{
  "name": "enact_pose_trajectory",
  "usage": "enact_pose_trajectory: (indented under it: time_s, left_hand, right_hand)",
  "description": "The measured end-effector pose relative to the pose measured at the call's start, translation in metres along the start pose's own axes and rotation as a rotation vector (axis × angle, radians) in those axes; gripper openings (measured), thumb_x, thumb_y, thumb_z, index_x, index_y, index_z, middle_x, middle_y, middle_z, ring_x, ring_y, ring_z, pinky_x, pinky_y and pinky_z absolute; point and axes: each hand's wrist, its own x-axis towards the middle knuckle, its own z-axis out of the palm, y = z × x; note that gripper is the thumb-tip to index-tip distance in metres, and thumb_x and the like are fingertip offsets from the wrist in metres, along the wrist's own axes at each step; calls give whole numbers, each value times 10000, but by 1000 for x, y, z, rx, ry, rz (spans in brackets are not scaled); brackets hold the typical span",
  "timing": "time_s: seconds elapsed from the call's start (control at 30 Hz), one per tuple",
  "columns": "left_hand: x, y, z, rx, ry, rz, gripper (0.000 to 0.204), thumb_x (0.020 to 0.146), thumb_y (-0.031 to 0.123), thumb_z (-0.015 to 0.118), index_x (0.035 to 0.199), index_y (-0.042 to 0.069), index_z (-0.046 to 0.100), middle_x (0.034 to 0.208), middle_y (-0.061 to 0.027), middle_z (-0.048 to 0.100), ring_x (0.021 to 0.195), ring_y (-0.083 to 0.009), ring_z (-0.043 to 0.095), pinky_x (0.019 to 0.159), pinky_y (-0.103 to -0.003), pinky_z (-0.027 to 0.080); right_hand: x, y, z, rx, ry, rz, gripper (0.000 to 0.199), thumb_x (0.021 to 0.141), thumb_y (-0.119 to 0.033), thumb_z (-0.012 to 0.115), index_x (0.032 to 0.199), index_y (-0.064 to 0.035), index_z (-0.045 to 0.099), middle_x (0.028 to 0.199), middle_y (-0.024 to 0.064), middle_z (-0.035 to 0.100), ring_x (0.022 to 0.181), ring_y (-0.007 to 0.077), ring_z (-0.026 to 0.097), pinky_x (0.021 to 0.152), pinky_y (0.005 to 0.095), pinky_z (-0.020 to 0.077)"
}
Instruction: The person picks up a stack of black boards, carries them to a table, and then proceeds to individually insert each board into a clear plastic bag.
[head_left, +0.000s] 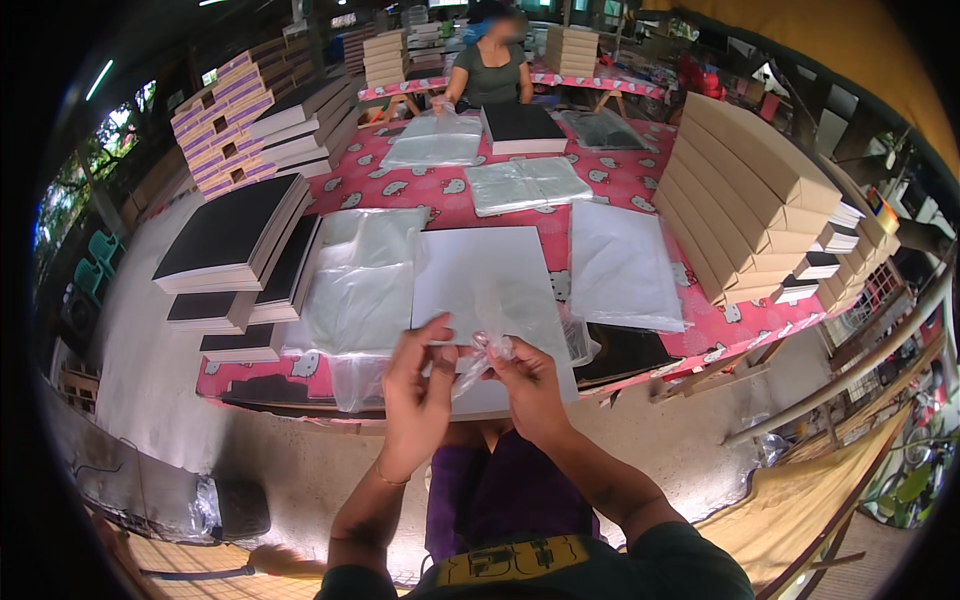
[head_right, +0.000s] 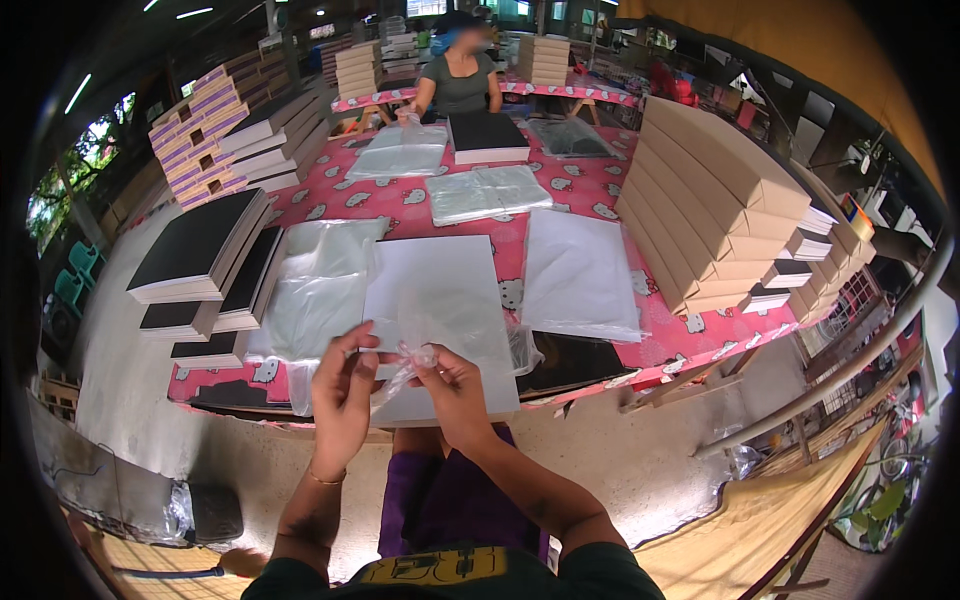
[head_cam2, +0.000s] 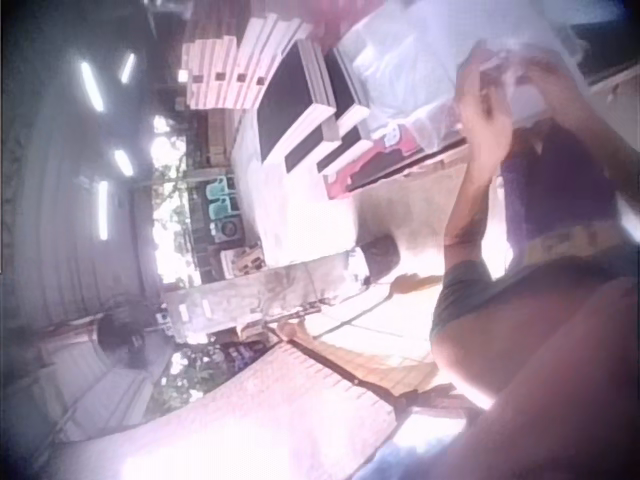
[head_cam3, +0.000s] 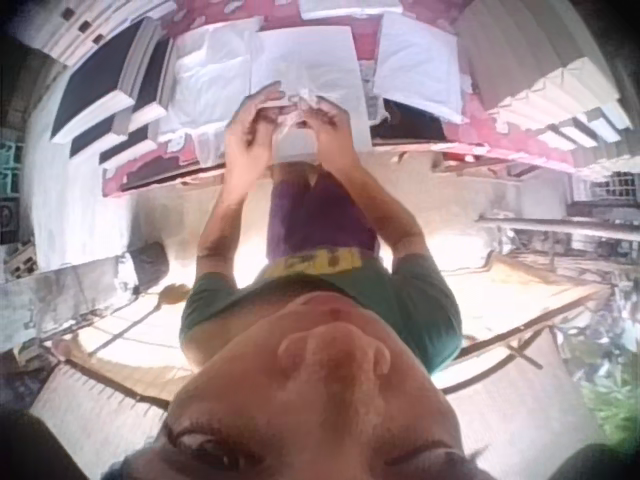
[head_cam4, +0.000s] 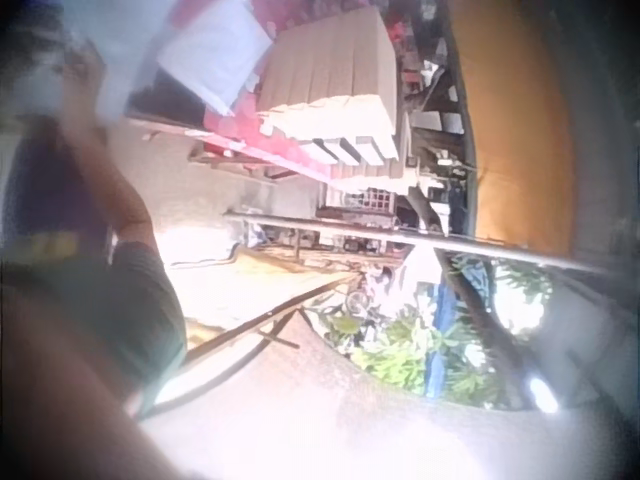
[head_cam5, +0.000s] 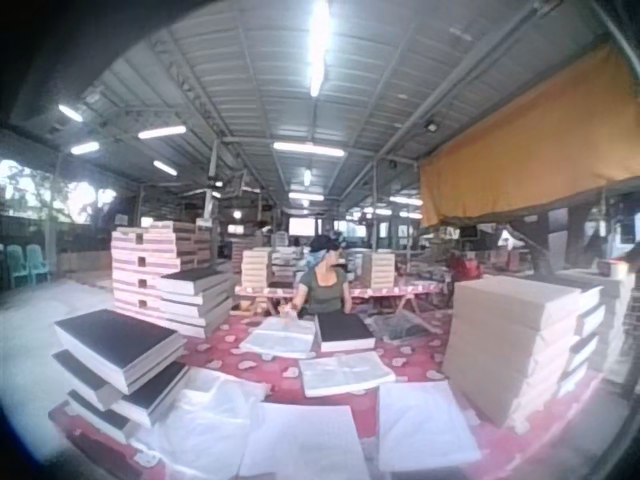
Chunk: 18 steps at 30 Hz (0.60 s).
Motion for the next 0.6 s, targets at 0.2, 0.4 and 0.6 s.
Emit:
enact_pose_trajectory:
  time_s: [0.2, 0.4, 0.6]
  left_hand:
    - [-10, -45, -8, 65, 144, -61, 49, 900, 22, 581, 873, -14, 602, 732, -33, 569, 687, -67, 519, 621, -222, 432]
    - [6, -56, -34, 295, 334, 63, 38, 911, -2, 514, 913, -10, 551, 769, -59, 563, 661, -115, 523, 641, -237, 446]
    - [-18, -58, -60, 848, -69, 216, 254, 741, -113, 546, 938, 45, 575, 928, -118, 533, 801, -237, 555, 653, -336, 477]
  right_hand:
    - [-9, -11, 2, -196, 51, 72, 139, 877, 12, 602, 1010, 3, 642, 943, 38, 646, 858, 98, 597, 778, 245, 463]
    - [-17, -11, -18, 292, -184, -261, 69, 890, -68, 622, 906, -33, 564, 841, 2, 586, 788, 58, 557, 689, 206, 439]
    - [-7, -62, -65, 411, -334, 221, 119, 892, -104, 611, 999, -74, 573, 896, 20, 577, 898, 124, 553, 749, 265, 442]
